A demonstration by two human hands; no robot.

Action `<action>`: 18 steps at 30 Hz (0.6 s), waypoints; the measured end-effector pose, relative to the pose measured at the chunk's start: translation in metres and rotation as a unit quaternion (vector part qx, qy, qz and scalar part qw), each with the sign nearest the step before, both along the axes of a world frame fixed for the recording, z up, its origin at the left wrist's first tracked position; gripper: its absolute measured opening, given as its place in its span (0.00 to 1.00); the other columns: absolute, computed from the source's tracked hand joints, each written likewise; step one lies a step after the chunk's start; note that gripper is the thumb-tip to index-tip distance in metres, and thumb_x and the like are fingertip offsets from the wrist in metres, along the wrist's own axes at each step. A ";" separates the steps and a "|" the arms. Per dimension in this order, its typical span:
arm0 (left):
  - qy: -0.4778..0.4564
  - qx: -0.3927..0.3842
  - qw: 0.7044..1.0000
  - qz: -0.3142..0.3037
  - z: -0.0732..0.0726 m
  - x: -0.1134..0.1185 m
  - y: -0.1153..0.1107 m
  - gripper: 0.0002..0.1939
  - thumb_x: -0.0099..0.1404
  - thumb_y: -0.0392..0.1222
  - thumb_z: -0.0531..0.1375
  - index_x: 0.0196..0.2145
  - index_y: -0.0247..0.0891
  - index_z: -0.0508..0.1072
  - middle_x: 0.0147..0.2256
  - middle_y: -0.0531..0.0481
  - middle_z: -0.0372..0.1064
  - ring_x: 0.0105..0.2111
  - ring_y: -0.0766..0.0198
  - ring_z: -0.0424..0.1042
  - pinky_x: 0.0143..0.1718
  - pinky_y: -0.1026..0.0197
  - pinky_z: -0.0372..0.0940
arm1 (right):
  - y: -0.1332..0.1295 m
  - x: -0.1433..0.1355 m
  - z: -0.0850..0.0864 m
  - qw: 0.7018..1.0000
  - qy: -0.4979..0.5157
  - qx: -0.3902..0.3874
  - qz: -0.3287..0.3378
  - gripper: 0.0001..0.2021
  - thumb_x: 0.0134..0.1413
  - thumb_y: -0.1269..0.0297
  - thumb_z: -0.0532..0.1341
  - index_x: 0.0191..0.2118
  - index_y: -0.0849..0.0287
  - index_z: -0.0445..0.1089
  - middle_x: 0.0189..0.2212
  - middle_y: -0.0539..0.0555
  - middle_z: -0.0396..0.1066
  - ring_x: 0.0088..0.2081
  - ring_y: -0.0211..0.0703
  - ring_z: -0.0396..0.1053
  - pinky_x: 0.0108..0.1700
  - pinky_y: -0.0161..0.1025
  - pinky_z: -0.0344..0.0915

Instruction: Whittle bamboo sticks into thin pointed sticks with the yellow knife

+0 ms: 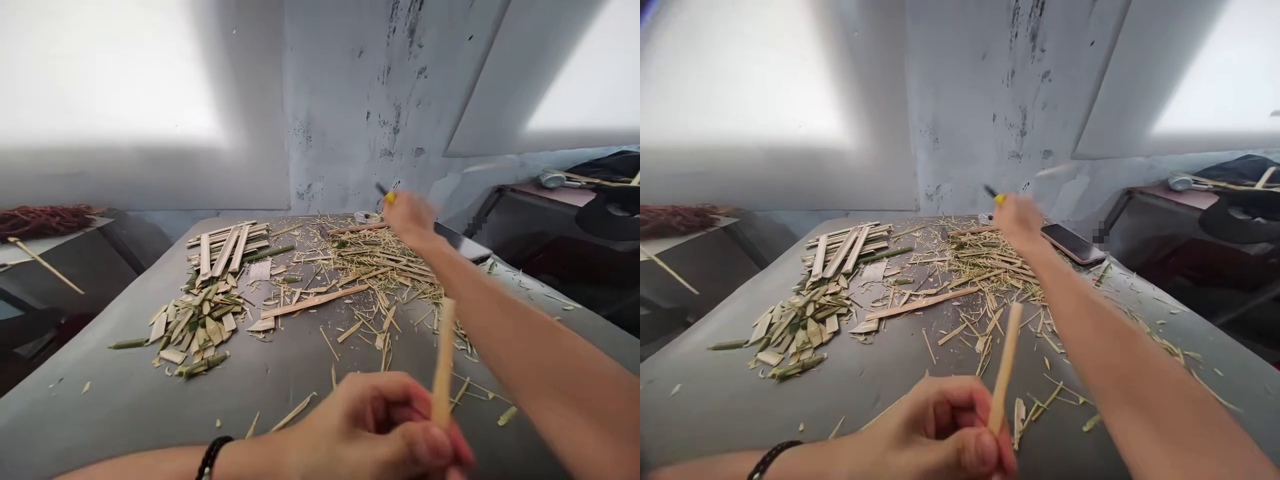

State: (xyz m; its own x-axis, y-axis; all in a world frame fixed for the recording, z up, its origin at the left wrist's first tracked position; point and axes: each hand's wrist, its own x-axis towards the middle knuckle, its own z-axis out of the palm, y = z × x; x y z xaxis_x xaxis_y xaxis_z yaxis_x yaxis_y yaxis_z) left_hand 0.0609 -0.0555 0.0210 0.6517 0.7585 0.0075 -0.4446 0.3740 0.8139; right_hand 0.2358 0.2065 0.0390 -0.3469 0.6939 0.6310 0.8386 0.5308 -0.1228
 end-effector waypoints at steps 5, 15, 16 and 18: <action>0.066 0.051 0.992 0.090 0.013 -0.014 0.015 0.17 0.70 0.54 0.68 0.41 0.37 0.74 0.32 0.51 0.75 0.26 0.70 0.73 0.28 0.67 0.66 | 0.004 0.025 0.030 0.997 0.027 0.005 -0.065 0.14 0.71 0.53 0.64 0.46 0.61 0.74 0.40 0.53 0.74 0.39 0.43 0.74 0.43 0.45 0.75; 0.105 0.039 0.975 0.191 -0.014 -0.044 0.044 0.14 0.73 0.51 0.65 0.44 0.37 0.73 0.36 0.51 0.73 0.30 0.69 0.72 0.32 0.65 0.67 | -0.076 0.016 0.011 0.971 -0.042 0.074 0.222 0.23 0.61 0.77 0.56 0.59 0.55 0.71 0.50 0.57 0.78 0.55 0.50 0.74 0.54 0.46 0.71; 0.104 0.037 0.976 0.190 -0.014 -0.044 0.043 0.14 0.74 0.51 0.65 0.44 0.37 0.73 0.35 0.51 0.73 0.30 0.69 0.72 0.32 0.66 0.67 | -0.082 0.013 0.002 0.966 -0.053 0.074 0.240 0.24 0.60 0.78 0.55 0.59 0.54 0.71 0.48 0.56 0.78 0.54 0.49 0.74 0.53 0.46 0.70; 0.101 0.033 0.977 0.186 -0.014 -0.043 0.041 0.14 0.74 0.52 0.65 0.44 0.38 0.73 0.35 0.52 0.73 0.29 0.69 0.72 0.32 0.66 0.67 | -0.092 0.008 -0.016 0.960 -0.077 0.074 0.260 0.23 0.60 0.78 0.54 0.58 0.54 0.71 0.42 0.54 0.79 0.47 0.47 0.76 0.49 0.44 0.69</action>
State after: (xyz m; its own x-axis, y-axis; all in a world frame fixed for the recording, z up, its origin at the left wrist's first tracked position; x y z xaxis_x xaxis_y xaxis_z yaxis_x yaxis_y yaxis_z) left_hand 0.0180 -0.0145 0.0068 0.3251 0.9450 -0.0364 -0.3669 0.1615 0.9161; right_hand 0.2442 0.1143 0.0235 -0.7190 0.3076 0.6233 0.4570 0.8849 0.0903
